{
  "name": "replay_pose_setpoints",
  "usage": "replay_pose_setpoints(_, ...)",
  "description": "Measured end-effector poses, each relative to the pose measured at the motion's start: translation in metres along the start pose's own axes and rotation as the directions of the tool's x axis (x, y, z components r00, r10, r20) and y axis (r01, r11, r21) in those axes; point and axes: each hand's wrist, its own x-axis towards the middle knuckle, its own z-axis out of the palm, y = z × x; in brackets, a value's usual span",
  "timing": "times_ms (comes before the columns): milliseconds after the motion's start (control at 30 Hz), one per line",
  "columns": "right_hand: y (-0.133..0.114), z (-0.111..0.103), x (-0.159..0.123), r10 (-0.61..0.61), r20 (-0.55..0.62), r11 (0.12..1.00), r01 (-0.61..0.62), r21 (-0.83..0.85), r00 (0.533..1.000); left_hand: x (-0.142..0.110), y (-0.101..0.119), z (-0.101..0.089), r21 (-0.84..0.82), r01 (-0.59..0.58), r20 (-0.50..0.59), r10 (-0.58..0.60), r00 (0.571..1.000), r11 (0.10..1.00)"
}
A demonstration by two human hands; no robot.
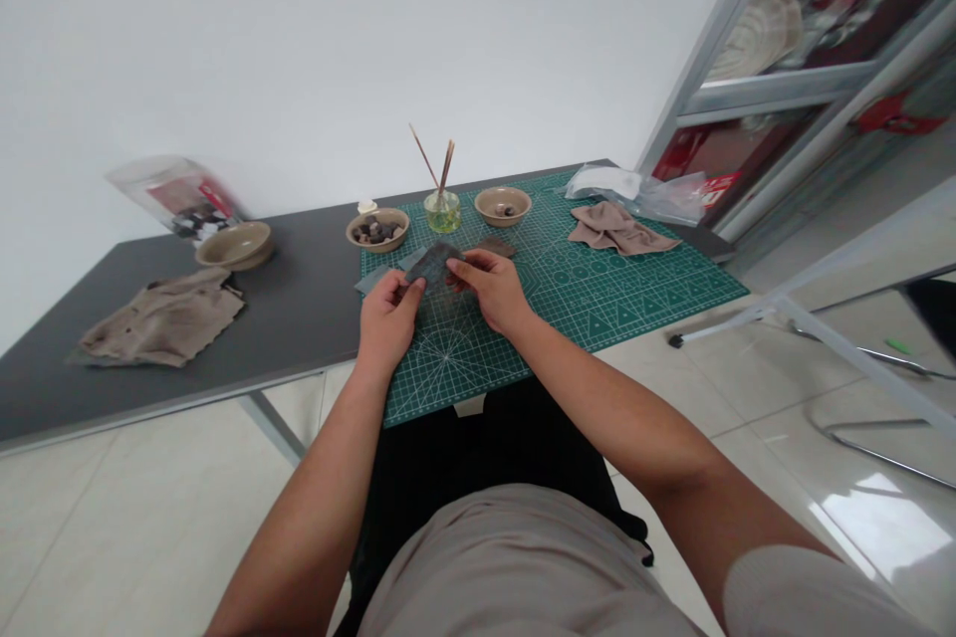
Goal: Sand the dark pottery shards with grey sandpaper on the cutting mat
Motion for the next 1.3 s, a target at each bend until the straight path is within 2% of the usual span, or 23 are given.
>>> replay_pose_setpoints(67, 0.0, 0.001, 0.0, 0.022, 0.004, 1.0, -0.022, 0.014, 1.0, 0.0, 0.0, 0.0, 0.01, -0.005, -0.001, 0.005, 1.0, 1.0)
replay_pose_setpoints(233, 0.001, 0.001, 0.0, 0.077, 0.13, 0.995, -0.068, -0.077, 0.989, 0.0, -0.001, 0.0, 0.076, -0.07, 0.065, 0.066, 0.996, 0.995)
replay_pose_setpoints(300, 0.0, 0.0, 0.001, 0.116, 0.13, 0.993, -0.112, -0.034, 0.985, 0.001, -0.004, 0.001, 0.062, -0.078, 0.065, 0.074, 0.995, 0.995)
replay_pose_setpoints(433, -0.003, 0.0, 0.001, 0.167, 0.118, 0.979, -0.179, 0.096, 0.979, 0.004, -0.014, 0.006, -0.066, -0.052, 0.049, 0.055, 0.997, 0.996)
replay_pose_setpoints(533, -0.005, 0.001, 0.0, 0.187, 0.103, 0.976, -0.197, 0.098, 0.977, 0.004, -0.017, 0.01, -0.197, 0.047, 0.071, -0.033, 0.997, 0.979)
replay_pose_setpoints(633, -0.006, 0.002, 0.0, 0.199, 0.103, 0.976, -0.207, 0.069, 0.975, 0.002, -0.015, 0.01, -0.108, 0.092, 0.054, -0.087, 0.995, 0.99)
replay_pose_setpoints(767, -0.007, 0.003, 0.0, 0.219, 0.123, 0.974, -0.225, 0.033, 0.968, 0.0, -0.01, 0.008, 0.025, 0.045, 0.005, -0.045, 0.999, 0.999)
replay_pose_setpoints(1033, 0.0, 0.006, 0.001, 0.241, 0.107, 0.97, -0.235, -0.063, 0.965, -0.006, -0.003, 0.006, 0.188, -0.005, 0.008, 0.004, 1.0, 0.982)
replay_pose_setpoints(1300, -0.001, 0.004, 0.002, 0.192, 0.114, 0.981, -0.186, -0.062, 0.975, -0.007, -0.004, 0.007, 0.197, -0.042, 0.019, 0.039, 0.999, 0.98)
